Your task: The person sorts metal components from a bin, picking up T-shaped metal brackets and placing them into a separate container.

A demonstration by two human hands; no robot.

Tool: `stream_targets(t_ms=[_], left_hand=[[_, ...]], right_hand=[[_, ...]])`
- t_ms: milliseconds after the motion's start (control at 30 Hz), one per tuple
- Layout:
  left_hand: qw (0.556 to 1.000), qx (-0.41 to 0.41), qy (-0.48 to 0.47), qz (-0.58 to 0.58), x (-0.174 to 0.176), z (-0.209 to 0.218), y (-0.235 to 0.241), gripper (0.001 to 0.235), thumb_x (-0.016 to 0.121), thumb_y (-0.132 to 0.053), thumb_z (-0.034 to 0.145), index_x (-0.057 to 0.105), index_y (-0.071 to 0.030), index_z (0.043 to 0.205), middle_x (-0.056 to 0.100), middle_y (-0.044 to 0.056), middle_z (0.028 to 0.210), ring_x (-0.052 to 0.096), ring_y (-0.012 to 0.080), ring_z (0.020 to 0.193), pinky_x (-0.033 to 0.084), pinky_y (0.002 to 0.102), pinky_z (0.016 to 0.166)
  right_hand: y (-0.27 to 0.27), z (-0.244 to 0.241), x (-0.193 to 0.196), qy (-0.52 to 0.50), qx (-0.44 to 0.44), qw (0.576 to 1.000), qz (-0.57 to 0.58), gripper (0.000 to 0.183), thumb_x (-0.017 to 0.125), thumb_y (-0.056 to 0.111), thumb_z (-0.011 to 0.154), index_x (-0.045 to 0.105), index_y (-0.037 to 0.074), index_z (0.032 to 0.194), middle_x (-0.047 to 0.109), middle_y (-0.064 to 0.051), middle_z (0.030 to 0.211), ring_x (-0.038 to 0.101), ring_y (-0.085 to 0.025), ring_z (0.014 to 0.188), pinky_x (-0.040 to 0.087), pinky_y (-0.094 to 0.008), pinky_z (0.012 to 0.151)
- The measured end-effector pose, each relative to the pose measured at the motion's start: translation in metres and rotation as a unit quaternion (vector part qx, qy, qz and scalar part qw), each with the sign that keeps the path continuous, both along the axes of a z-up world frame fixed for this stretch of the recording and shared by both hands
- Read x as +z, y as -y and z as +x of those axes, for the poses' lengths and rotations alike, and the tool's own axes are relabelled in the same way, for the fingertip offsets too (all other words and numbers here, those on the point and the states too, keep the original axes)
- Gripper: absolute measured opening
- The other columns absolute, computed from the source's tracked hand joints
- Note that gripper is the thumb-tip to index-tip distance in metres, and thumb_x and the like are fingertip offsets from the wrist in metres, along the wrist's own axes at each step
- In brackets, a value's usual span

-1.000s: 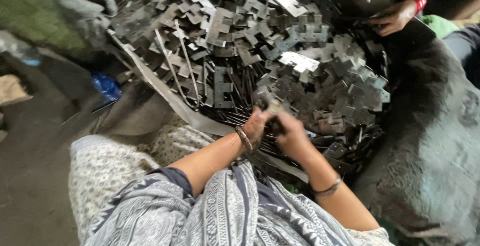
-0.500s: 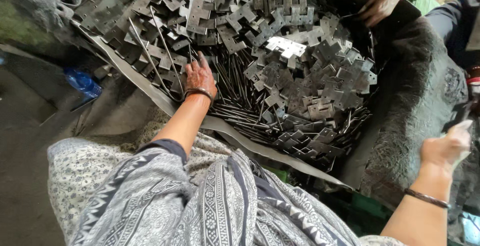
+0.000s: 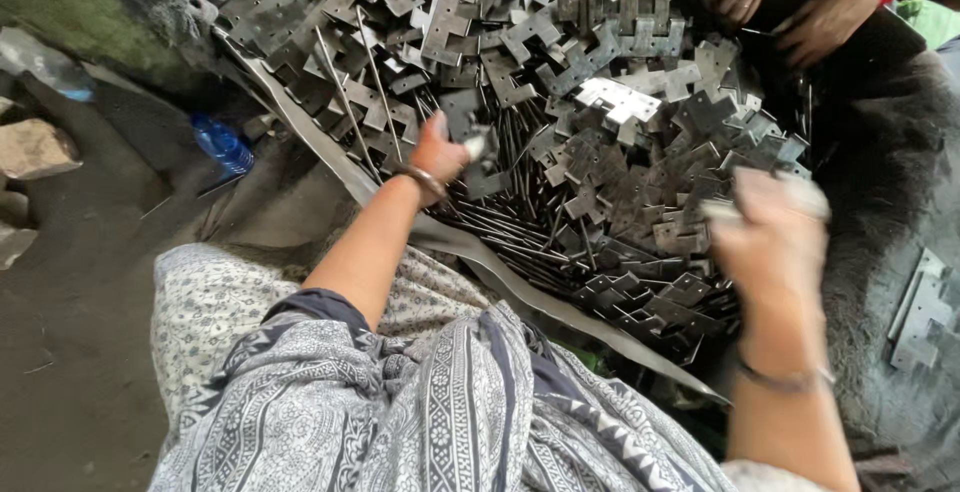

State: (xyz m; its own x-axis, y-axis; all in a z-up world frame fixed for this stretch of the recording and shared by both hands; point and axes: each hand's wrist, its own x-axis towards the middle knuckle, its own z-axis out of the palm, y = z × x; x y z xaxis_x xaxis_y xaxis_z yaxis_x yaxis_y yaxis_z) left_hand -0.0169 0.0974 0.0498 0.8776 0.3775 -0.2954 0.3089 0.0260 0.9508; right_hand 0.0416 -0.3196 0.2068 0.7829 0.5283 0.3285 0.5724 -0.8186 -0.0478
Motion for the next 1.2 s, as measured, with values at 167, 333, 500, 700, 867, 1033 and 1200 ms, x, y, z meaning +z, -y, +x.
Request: stream_targets(t_ms=[167, 333, 500, 700, 867, 1033, 1200], left_hand=[[0.887, 0.029, 0.156, -0.433, 0.024, -0.007, -0.025, 0.042, 0.079, -0.009, 0.080, 0.064, -0.004, 0.119, 0.071, 0.013, 0.108, 0.071, 0.0258, 0.096, 0.062, 0.040, 0.086], [0.999, 0.026, -0.003, 0.031, -0.005, 0.039, 0.008, 0.043, 0.082, -0.014, 0.078, 0.070, -0.014, 0.119, 0.077, 0.010, 0.114, 0.075, 0.0245, 0.103, 0.060, 0.036, 0.093], [0.894, -0.202, -0.052, 0.395, -0.053, 0.047, 0.055, 0.061, 0.080, -0.017, 0.085, 0.048, -0.009, 0.136, 0.061, 0.022, 0.125, 0.064, 0.0420, 0.112, 0.056, 0.048, 0.092], [0.821, -0.272, -0.051, 0.500, -0.074, 0.058, 0.076, 0.069, 0.070, -0.002, 0.082, 0.040, -0.008, 0.143, 0.063, 0.025, 0.119, 0.065, 0.0431, 0.107, 0.058, 0.048, 0.087], [0.953, -0.101, 0.100, 0.267, -0.096, 0.038, 0.045, 0.040, 0.067, -0.002, 0.081, 0.065, -0.003, 0.120, 0.074, 0.021, 0.100, 0.070, 0.0383, 0.097, 0.057, 0.045, 0.081], [0.946, 0.071, -0.118, -0.293, -0.092, -0.001, 0.060, 0.027, 0.080, -0.021, 0.083, 0.069, 0.001, 0.095, 0.063, 0.010, 0.087, 0.055, 0.0215, 0.073, 0.043, 0.042, 0.061], [0.725, 0.111, 0.018, -0.680, -0.055, -0.018, 0.129, 0.025, 0.074, -0.024, 0.083, 0.069, -0.008, 0.102, 0.071, 0.007, 0.095, 0.069, 0.0212, 0.087, 0.060, 0.036, 0.083]], right_hand=[[-0.118, 0.019, -0.056, -0.092, 0.013, 0.973, -0.212, 0.081, 0.077, 0.049, 0.085, 0.052, 0.003, 0.147, 0.060, -0.022, 0.133, 0.045, -0.040, 0.136, 0.037, -0.055, 0.110], [-0.135, 0.029, -0.099, -0.108, -0.015, 0.966, -0.234, 0.070, 0.084, 0.036, 0.075, 0.058, 0.008, 0.134, 0.056, -0.019, 0.134, 0.047, -0.038, 0.133, 0.039, -0.055, 0.110], [-0.127, 0.038, -0.127, -0.166, -0.066, 0.974, -0.142, 0.060, 0.086, 0.024, 0.072, 0.061, 0.003, 0.121, 0.060, -0.022, 0.126, 0.052, -0.042, 0.123, 0.046, -0.054, 0.100], [-0.118, 0.035, -0.127, -0.136, 0.006, 0.980, -0.142, 0.050, 0.087, 0.015, 0.062, 0.072, 0.007, 0.108, 0.067, -0.020, 0.107, 0.053, -0.043, 0.117, 0.046, -0.051, 0.100], [-0.095, 0.020, -0.108, -0.181, 0.077, 0.976, 0.093, 0.040, 0.081, 0.003, 0.074, 0.071, 0.005, 0.112, 0.070, -0.016, 0.108, 0.066, -0.031, 0.103, 0.056, -0.041, 0.091], [-0.099, -0.011, -0.084, -0.353, -0.006, 0.851, 0.388, 0.036, 0.074, -0.003, 0.091, 0.069, 0.002, 0.126, 0.073, -0.013, 0.115, 0.070, -0.019, 0.101, 0.055, -0.029, 0.089], [-0.138, -0.070, -0.083, -0.292, 0.144, 0.913, 0.245, 0.049, 0.073, -0.005, 0.087, 0.064, 0.002, 0.135, 0.069, -0.014, 0.132, 0.068, -0.024, 0.117, 0.057, -0.030, 0.097]])
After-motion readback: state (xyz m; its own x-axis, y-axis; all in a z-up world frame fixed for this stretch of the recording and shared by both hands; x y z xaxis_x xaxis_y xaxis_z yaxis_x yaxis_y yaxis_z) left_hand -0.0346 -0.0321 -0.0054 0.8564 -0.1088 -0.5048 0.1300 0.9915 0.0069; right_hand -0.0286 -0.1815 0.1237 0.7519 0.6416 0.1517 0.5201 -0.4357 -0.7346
